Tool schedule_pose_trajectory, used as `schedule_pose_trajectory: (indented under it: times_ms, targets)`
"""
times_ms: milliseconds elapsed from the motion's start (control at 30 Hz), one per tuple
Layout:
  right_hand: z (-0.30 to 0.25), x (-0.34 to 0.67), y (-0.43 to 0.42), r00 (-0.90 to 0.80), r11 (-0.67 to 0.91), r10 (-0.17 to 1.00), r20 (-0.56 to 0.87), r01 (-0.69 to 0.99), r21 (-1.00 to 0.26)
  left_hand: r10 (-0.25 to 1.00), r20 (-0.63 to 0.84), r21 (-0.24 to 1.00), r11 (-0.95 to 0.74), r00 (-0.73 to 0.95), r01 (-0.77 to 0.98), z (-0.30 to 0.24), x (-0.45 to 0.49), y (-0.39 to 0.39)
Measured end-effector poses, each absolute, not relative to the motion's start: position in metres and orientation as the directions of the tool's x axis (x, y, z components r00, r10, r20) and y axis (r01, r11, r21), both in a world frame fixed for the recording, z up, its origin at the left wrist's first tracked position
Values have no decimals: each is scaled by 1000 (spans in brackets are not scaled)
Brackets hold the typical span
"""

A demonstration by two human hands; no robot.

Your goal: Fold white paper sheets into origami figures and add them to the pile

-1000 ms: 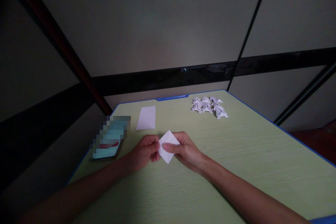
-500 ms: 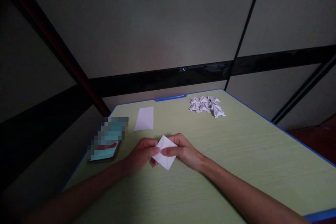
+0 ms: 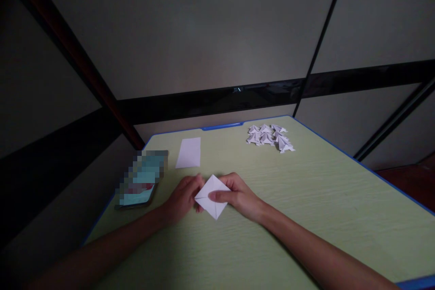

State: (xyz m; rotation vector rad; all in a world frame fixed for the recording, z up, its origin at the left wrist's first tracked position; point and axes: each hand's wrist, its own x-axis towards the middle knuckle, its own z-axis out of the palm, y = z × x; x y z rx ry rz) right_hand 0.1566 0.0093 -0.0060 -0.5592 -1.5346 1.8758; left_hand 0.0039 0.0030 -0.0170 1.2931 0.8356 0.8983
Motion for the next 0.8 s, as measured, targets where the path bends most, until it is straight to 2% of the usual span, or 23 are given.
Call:
schedule_pose_trajectory:
  times_ms: [133,333,600,667,800]
  targets:
    - [-6,155,10,-644,-94,761,78,-228,-969,895,-17,995,57,446,-77,-16,3,4]
    - [-3,153,11,-566,-145,824,40,-278,-950,931,-47,999,54,362,-7,-10,3,2]
    - [2,153,10,-670,-218,736,96,-369,-903,923,-46,994,79,382,-71,-13,3,2]
    - [0,153,11,-634,-205,769,81,-365,-908,934,-35,994,70,356,-85,-12,3,2]
    - [-2,156,15,-459,-138,887,58,-383,-914,959,-4,995,31,283,-91,-8,3,1]
